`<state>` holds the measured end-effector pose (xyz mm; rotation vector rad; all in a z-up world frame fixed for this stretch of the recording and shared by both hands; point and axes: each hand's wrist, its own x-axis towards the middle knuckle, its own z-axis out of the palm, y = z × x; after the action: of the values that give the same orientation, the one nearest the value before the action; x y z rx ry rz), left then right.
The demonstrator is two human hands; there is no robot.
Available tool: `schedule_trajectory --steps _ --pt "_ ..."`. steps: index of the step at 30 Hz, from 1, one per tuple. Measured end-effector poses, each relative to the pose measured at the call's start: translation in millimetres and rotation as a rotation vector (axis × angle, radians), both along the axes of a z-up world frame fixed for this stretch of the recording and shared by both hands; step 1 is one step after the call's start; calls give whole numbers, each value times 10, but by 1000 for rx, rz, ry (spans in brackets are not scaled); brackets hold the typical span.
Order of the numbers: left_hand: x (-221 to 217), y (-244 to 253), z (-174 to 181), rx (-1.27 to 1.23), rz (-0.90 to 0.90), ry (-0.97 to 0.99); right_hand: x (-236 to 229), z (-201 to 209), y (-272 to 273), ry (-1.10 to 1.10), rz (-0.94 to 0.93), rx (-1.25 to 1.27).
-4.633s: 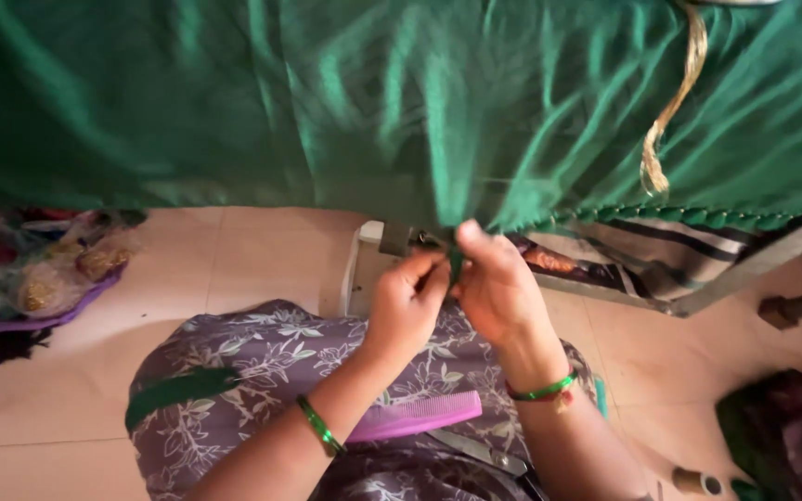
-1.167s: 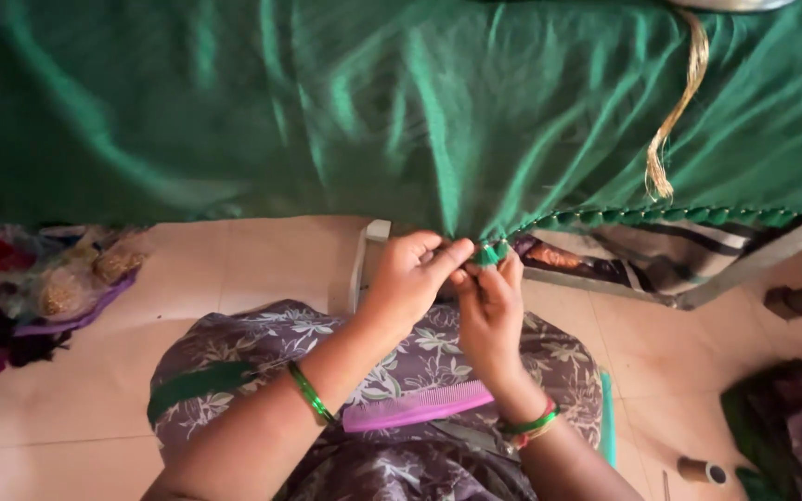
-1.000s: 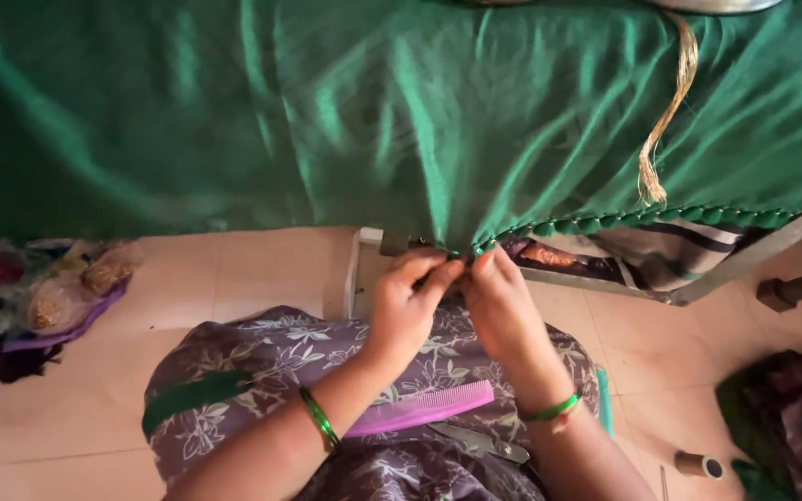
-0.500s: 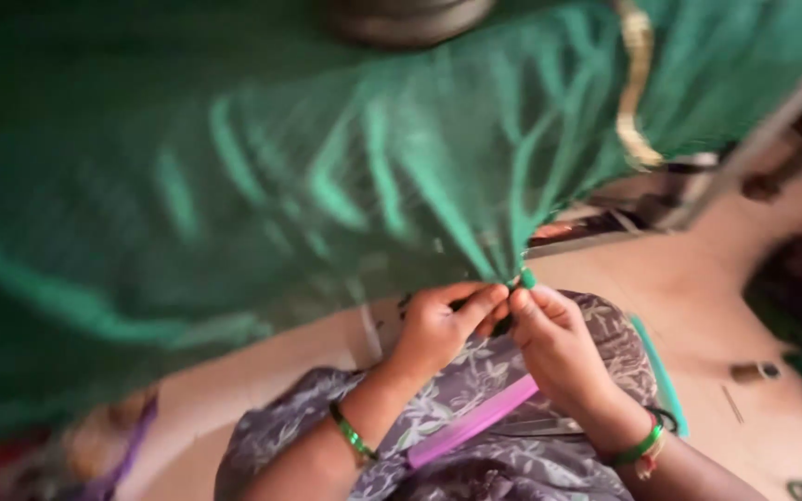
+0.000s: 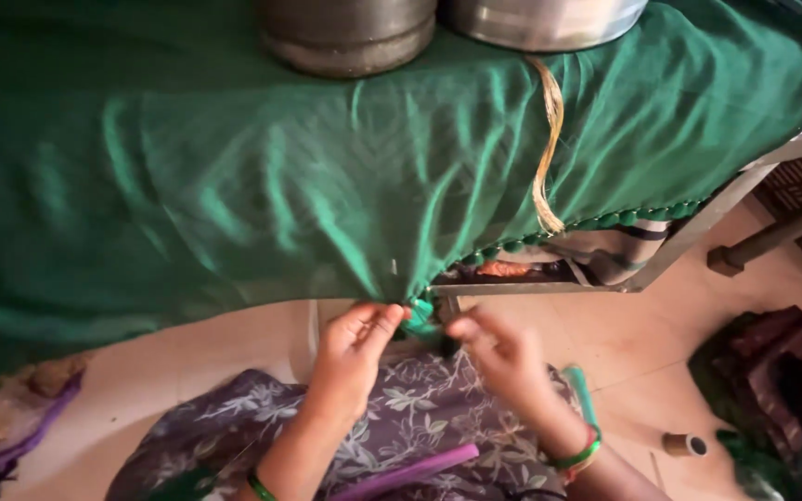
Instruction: Attaching and securing green tassels to the edge of a green fabric.
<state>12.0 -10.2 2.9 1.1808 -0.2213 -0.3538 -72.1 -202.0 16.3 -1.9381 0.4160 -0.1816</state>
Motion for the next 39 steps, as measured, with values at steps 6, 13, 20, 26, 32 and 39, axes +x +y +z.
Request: schedule_trajectory --steps 6,13,20,26,32,39 --pt "76 46 -31 109 56 -148 -20 849 -320 -777 -157 195" --pt "79 175 308 313 28 -354 -11 1129 -200 -721 -263 194" --pt "66 158 281 354 75 -328 -125 1066 -71 -770 -345 -12" --pt "-21 142 552 333 -62 0 -361 830 618 -726 -188 -803" --pt "84 147 301 -120 -260 230 -413 517 653 -340 153 -315" --pt "271 289 200 -255 -237 295 -886 579 -481 -929 729 1016"
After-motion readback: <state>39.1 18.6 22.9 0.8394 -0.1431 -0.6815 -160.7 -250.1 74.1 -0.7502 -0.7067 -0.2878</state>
